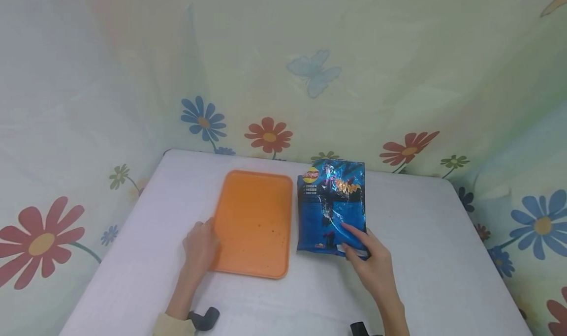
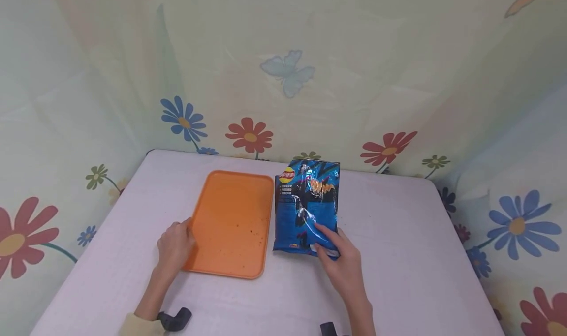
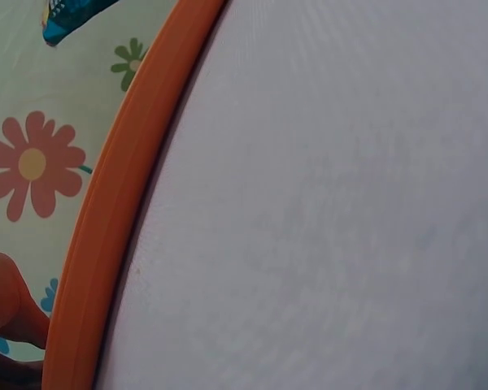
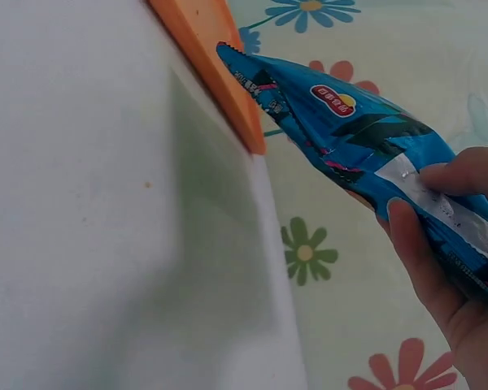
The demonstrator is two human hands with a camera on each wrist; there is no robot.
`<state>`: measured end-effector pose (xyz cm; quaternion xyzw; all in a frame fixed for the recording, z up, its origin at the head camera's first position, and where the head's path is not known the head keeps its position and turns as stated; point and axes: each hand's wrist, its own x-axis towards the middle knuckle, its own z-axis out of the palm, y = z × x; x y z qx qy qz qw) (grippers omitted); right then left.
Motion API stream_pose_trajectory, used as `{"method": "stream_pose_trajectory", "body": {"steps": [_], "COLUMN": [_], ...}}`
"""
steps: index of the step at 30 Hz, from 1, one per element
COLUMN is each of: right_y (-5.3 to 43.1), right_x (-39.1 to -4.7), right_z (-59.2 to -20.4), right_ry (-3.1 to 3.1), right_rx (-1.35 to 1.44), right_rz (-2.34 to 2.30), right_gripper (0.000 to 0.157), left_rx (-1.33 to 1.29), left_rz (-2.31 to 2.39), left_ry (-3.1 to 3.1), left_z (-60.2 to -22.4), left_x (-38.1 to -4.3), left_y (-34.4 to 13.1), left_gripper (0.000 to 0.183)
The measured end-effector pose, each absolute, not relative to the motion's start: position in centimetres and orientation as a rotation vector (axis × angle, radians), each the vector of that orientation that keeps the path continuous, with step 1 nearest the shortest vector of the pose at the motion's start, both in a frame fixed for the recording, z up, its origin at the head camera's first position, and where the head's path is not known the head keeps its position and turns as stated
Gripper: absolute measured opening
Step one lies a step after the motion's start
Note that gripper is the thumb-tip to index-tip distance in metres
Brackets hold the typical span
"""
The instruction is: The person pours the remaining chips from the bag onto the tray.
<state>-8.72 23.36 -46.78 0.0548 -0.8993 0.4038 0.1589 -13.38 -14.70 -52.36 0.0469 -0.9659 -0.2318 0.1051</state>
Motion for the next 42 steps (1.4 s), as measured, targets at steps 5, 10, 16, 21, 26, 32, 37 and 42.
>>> {"method": "stream_pose_trajectory", "body": {"steps": [5,10,16,21,26,32,37,42], "right_y": [23.0,22.8,21.9,21.3,20.5,19.1,18.0,17.5], "right_x": [-9.1,-9.9,-11.2,-12.2,-12.9,-13.4,-13.8,-14.1], "right_z": [-45.2,-43.2,-41.0,-39.7,-38.3,-36.8,-36.3,-36.5], "right_ry": [-2.52,-2.503,-2.518,-2.504,-2.524,-2.673,-2.78,-2.763], "right_rx": [0.373,0.638,0.864,1.0,1.083,1.151,1.211,1.248], "right_rz": [0.988,0.839,0.702,0.609,0.484,0.37,0.283,0.263], "right_gripper": [0.056,0.056,0.048,0.047,0.044,0.037,0.033,0.032], "left_rx": [0.16,0.155,0.163,0.163,0.176,0.188,0.185,0.187], "left_rz": [-0.699,-0.707,-0.722,-0.732,-0.753,-0.763,-0.75,-0.769], "left_ry": [-2.867,-2.855,-2.835,-2.84,-2.87,-2.877,-2.878,-2.862], "left_z": [-52.3,-52.2,-52.2,-52.5,-52.8,-52.5,-52.3,-52.3], "left_x": [-13.3,-13.3,-13.1,-13.2,-13.5,-13.5,-13.4,-13.3], "left_y": [-14.7,-14.8,-15.2,-15.3,-15.3,-15.2,-15.2,-15.1], "left_gripper": [0.03,0.032,0.037,0.037,0.038,0.04,0.041,0.041]}}
